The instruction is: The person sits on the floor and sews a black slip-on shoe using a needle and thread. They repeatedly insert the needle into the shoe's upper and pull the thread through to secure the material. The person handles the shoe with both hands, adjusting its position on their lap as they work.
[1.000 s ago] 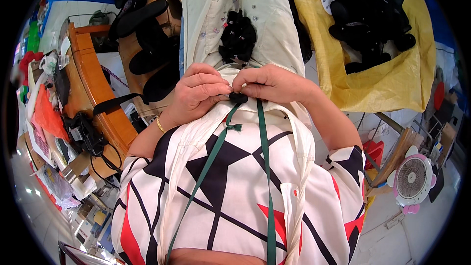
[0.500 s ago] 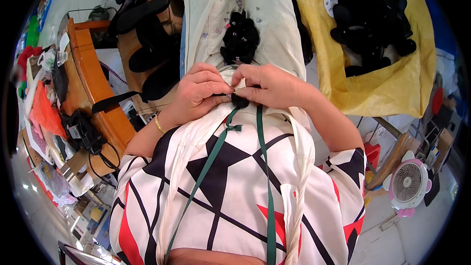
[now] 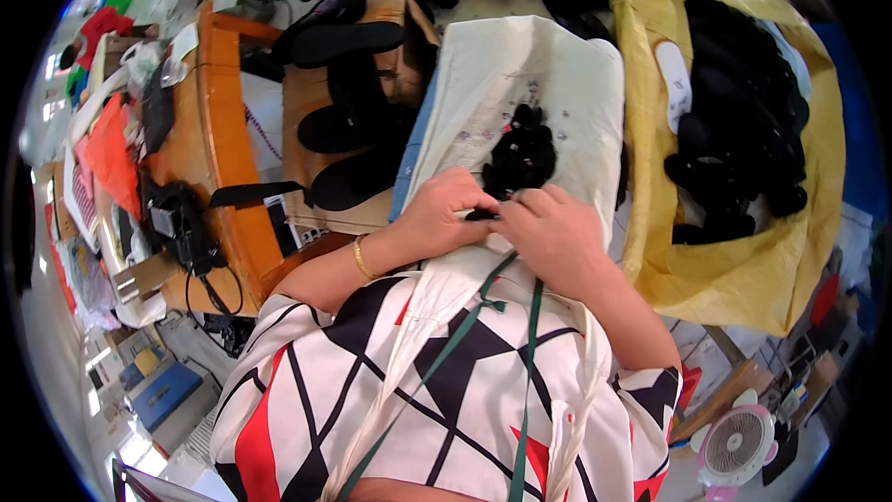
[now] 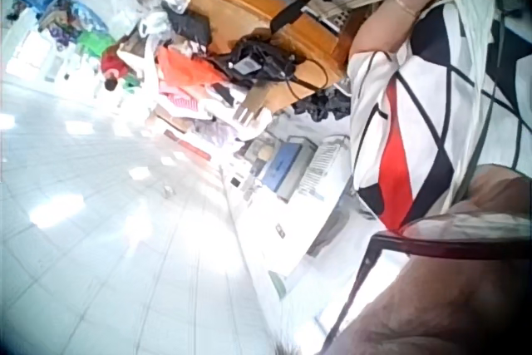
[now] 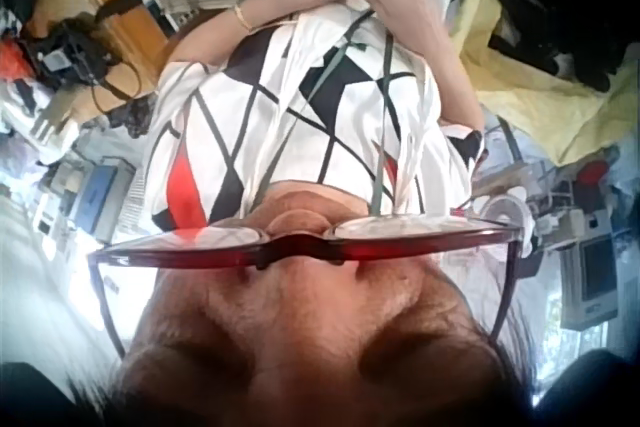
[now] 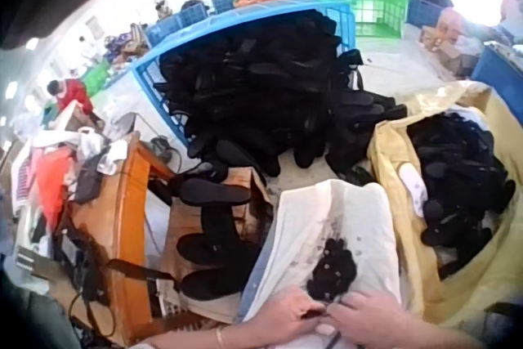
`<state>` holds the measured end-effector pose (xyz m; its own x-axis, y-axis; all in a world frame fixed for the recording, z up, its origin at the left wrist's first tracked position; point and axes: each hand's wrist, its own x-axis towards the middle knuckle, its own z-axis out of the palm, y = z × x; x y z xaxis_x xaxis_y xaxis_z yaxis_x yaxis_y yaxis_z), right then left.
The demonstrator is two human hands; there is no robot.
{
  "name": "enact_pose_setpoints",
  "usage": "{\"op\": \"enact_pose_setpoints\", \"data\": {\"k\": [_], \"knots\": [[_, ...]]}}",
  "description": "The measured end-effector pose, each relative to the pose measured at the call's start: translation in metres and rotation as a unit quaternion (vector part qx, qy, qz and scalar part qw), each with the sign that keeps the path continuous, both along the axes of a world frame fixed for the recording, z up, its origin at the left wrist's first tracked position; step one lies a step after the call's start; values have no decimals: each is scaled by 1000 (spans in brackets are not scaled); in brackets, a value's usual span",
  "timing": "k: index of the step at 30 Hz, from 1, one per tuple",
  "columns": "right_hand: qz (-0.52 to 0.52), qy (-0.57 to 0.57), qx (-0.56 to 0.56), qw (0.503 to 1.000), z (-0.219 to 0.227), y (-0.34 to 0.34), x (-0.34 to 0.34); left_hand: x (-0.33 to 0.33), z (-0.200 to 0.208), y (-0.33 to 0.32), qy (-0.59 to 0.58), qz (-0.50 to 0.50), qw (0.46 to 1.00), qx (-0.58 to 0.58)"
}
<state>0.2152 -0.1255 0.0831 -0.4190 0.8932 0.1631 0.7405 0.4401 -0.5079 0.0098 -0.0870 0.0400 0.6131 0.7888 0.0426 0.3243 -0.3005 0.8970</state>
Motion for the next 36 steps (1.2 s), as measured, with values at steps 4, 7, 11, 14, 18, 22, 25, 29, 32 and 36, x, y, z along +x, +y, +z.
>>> {"op": "enact_pose_setpoints", "data": {"k": [4, 7, 11, 14, 18, 22, 25, 29, 32, 36], "knots": [[79, -41, 77, 993, -12, 9, 2, 6, -4, 7, -35, 11, 999, 39], [148, -1, 101, 984, -17, 9, -3, 8, -8, 11, -47, -1, 999, 25], [158, 78, 78, 981, -4, 12, -19, 11, -9, 17, -36, 31, 997, 57], [87, 161, -173, 968, 3, 12, -11, 7, -9, 25, -12, 39, 992, 122], [-41, 464, -296, 834, 16, -1, 5, 7, -10, 34, 0, 51, 981, 188], [-89, 646, -270, 708, 11, 9, 27, 5, -18, 37, -20, 61, 989, 133], [-238, 497, -189, 813, -1, 31, 26, 3, -24, 39, -25, 49, 998, 31], [-92, 199, -122, 968, -8, 52, 12, -5, -21, 50, -75, 24, 995, -64], [-46, 145, -125, 980, -21, 54, 3, -8, -21, 64, -107, 4, 990, -87], [-91, 162, -134, 973, -26, 63, -2, -34, -20, 116, -34, 53, 998, 21]]}}
